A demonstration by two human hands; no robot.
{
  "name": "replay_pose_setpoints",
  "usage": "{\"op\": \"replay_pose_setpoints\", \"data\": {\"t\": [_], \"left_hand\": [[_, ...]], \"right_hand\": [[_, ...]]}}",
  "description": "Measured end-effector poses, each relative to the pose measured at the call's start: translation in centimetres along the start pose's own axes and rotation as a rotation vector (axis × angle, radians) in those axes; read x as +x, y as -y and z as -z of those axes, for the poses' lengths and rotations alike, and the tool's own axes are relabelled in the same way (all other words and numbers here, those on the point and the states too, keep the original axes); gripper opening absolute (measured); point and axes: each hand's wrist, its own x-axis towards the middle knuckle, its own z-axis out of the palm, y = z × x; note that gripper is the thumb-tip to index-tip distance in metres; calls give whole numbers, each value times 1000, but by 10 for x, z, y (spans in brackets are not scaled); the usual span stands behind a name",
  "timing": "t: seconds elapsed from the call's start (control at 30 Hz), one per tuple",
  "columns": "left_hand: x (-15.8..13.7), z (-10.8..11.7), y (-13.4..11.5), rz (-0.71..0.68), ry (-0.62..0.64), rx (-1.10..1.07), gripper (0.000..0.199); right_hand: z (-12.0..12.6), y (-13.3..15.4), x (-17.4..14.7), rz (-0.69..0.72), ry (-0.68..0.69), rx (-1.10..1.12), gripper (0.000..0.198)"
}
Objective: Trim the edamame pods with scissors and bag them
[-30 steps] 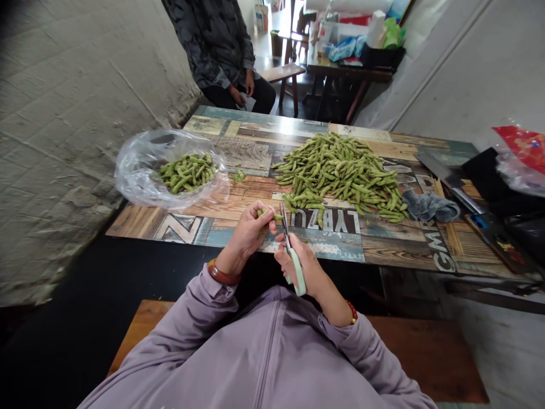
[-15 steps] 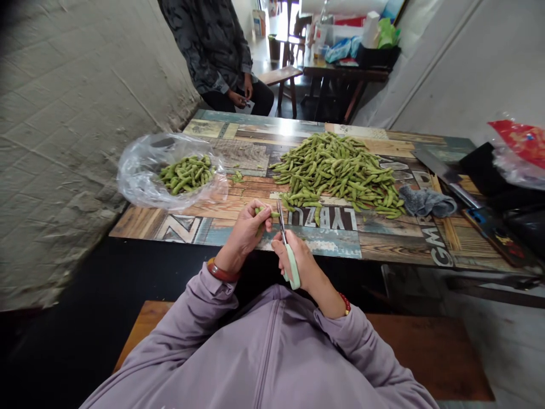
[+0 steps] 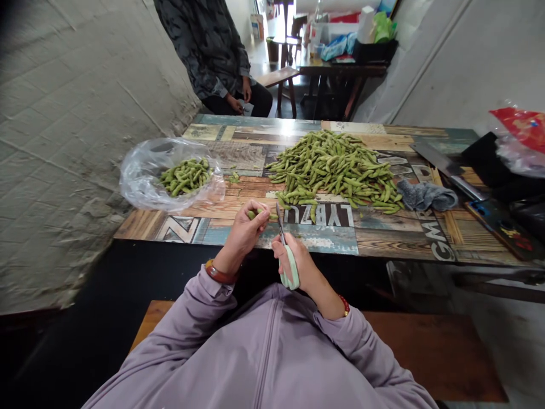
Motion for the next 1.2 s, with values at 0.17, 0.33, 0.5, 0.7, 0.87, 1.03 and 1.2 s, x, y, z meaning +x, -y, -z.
{"op": "replay_pose_setpoints", "data": {"t": [0.17, 0.33, 0.5, 0.7, 0.87, 1.03, 1.2], "left_hand": [[4, 4, -4, 74, -88, -204, 36], [23, 7, -17, 249, -134, -435, 22], [41, 3, -22, 219, -160, -120, 18], [57, -3, -17, -105, -56, 1098, 14], [62, -18, -12, -83, 48, 1512, 21], [65, -25, -9, -69, 88, 1502, 13], [68, -28, 2, -131, 29, 1443, 9]], "right_hand": [[19, -1, -1, -39, -127, 245, 51], [43, 1, 12, 33, -262, 421, 52], [48, -5, 21, 26, -263, 481, 51], [51, -10, 20, 40, -220, 474, 48], [52, -13, 23, 30, -208, 451, 47], [51, -13, 24, 37, -208, 426, 47], [50, -13, 22, 50, -214, 399, 46]]}}
